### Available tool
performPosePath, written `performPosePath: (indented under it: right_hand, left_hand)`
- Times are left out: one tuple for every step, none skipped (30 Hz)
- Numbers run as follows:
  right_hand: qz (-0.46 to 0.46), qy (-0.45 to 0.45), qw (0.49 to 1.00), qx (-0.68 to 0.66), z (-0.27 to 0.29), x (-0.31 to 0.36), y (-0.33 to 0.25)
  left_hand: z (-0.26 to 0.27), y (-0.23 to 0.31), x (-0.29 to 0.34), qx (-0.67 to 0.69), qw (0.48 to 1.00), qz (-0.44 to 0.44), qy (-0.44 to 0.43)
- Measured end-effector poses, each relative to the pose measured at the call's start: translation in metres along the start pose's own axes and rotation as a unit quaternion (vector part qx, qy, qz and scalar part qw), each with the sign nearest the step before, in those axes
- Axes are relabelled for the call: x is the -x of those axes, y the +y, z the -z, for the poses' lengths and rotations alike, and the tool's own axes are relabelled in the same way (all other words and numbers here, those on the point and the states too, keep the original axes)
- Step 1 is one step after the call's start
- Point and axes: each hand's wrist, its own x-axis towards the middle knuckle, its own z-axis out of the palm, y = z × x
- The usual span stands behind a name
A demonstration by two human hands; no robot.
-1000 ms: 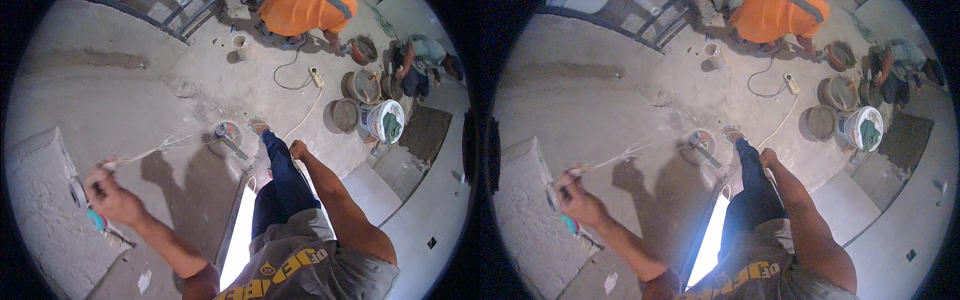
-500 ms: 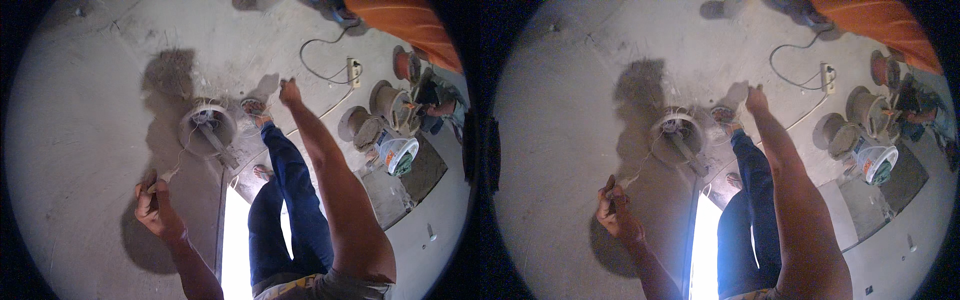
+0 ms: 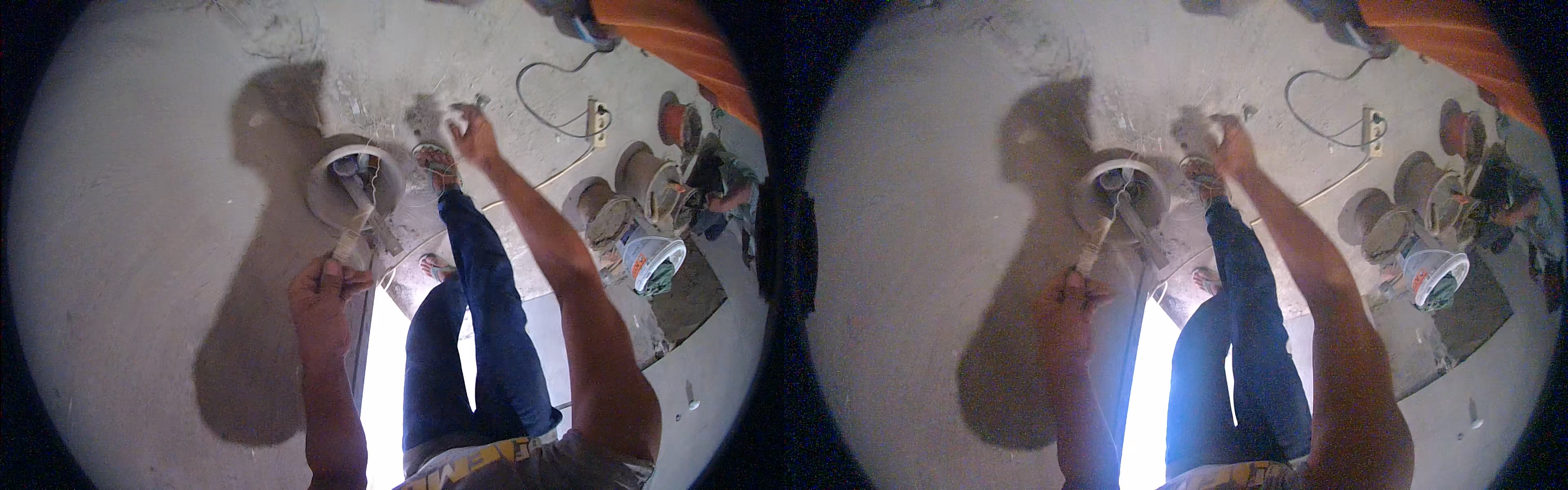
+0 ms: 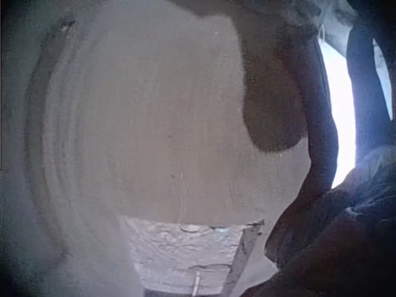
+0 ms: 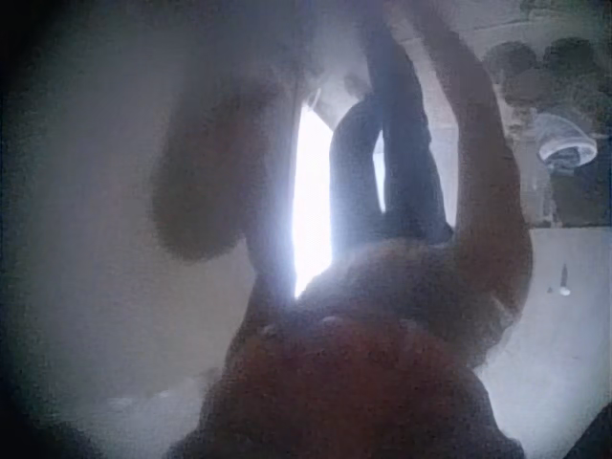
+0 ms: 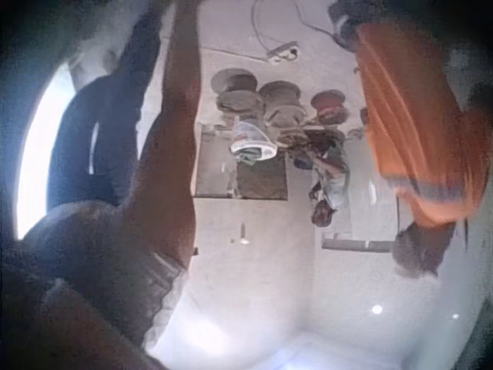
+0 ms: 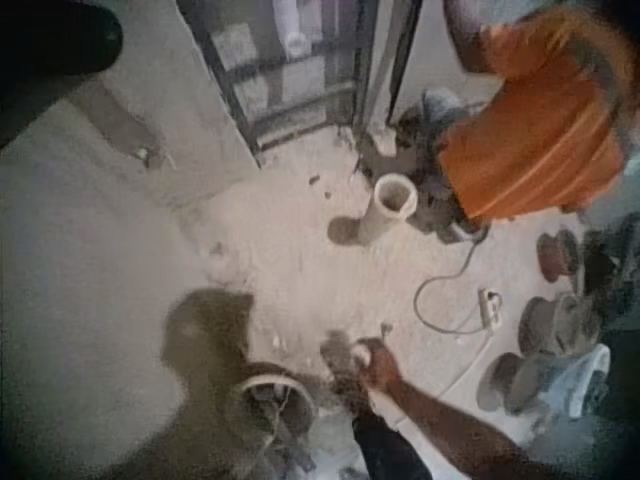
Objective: The person scoops cement from a bucket using a trowel and applies it to a wall section, smoothing the surface. They repeatedly transfer material from the bucket to the wall, working on a specific area while other workers are present in the background.
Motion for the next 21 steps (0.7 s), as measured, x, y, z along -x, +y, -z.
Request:
performPosePath:
  right_hand:
    - [-0.025,-0.028,0.996,-0.087,0.018,0.027,-0.050]
    - [-0.015,-0.050,0.987,-0.149,0.028,0.054,-0.094]
    - [-0.040,-0.129,0.947,-0.292,0.051,0.086,-0.156]
    - [0.007,-0.159,0.921,-0.356,0.070,0.114,-0.195]
    - [0.053,-0.188,0.889,-0.415,0.086,0.143,-0.223]
    - [0.047,-0.211,0.905,-0.366,0.096,0.174,-0.234]
    - [0.044,-0.235,0.918,-0.318,0.106,0.200,-0.244]
    - [0.052,-0.183,0.937,-0.294,0.121,0.227,-0.261]
    - [0.060,-0.132,0.952,-0.270,0.142,0.253,-0.281]
    - [0.066,-0.080,0.963,-0.247,0.160,0.278,-0.300]
    - [0.080,-0.079,0.962,-0.248,0.180,0.304,-0.316]
    - [0.092,-0.080,0.960,-0.250,0.198,0.334,-0.330]
    - [0.104,-0.082,0.958,-0.253,0.212,0.361,-0.343]
    - [0.148,-0.064,0.949,-0.271,0.222,0.385,-0.357]
    - [0.171,-0.055,0.945,-0.273,0.235,0.414,-0.369]
    - [0.193,-0.049,0.941,-0.275,0.245,0.437,-0.378]
    - [0.216,-0.043,0.935,-0.277,0.257,0.462,-0.387]
    - [0.214,-0.055,0.936,-0.274,0.282,0.487,-0.403]
    - [0.211,-0.058,0.939,-0.265,0.293,0.508,-0.406]
    - [0.208,-0.060,0.942,-0.255,0.305,0.529,-0.408]
    - [0.204,-0.059,0.946,-0.244,0.316,0.549,-0.410]
  left_hand:
    - [-0.004,0.006,0.016,-0.010,1.000,0.002,-0.028]
    - [-0.003,0.011,0.036,-0.013,0.999,0.002,-0.050]
    - [0.003,0.010,0.057,-0.024,0.997,0.001,-0.072]
    - [0.007,0.009,0.075,-0.039,0.994,-0.001,-0.106]
    - [0.011,0.006,0.093,-0.058,0.988,-0.002,-0.141]
    - [0.012,0.005,0.114,-0.078,0.985,-0.029,-0.153]
    - [0.016,0.003,0.135,-0.098,0.980,-0.061,-0.159]
    - [0.024,-0.002,0.157,-0.117,0.976,-0.087,-0.161]
    - [0.030,-0.004,0.179,-0.174,0.970,-0.117,-0.128]
    - [0.040,-0.006,0.198,-0.228,0.959,-0.145,-0.091]
    - [0.047,-0.010,0.221,-0.280,0.943,-0.170,-0.051]
    - [0.053,-0.015,0.243,-0.324,0.923,-0.207,-0.027]
    - [0.056,-0.019,0.265,-0.366,0.899,-0.242,-0.001]
    - [0.060,-0.023,0.285,-0.406,0.872,-0.273,0.026]
    - [0.062,-0.030,0.308,-0.420,0.844,-0.333,0.031]
    - [0.063,-0.037,0.323,-0.432,0.813,-0.389,0.038]
    - [0.065,-0.040,0.344,-0.416,0.812,-0.408,0.030]
    - [0.066,-0.041,0.365,-0.400,0.809,-0.430,0.023]
    - [0.067,-0.042,0.387,-0.358,0.838,-0.411,-0.004]
    - [0.070,-0.041,0.410,-0.316,0.863,-0.392,-0.032]
    - [0.074,-0.038,0.435,-0.262,0.879,-0.394,-0.057]
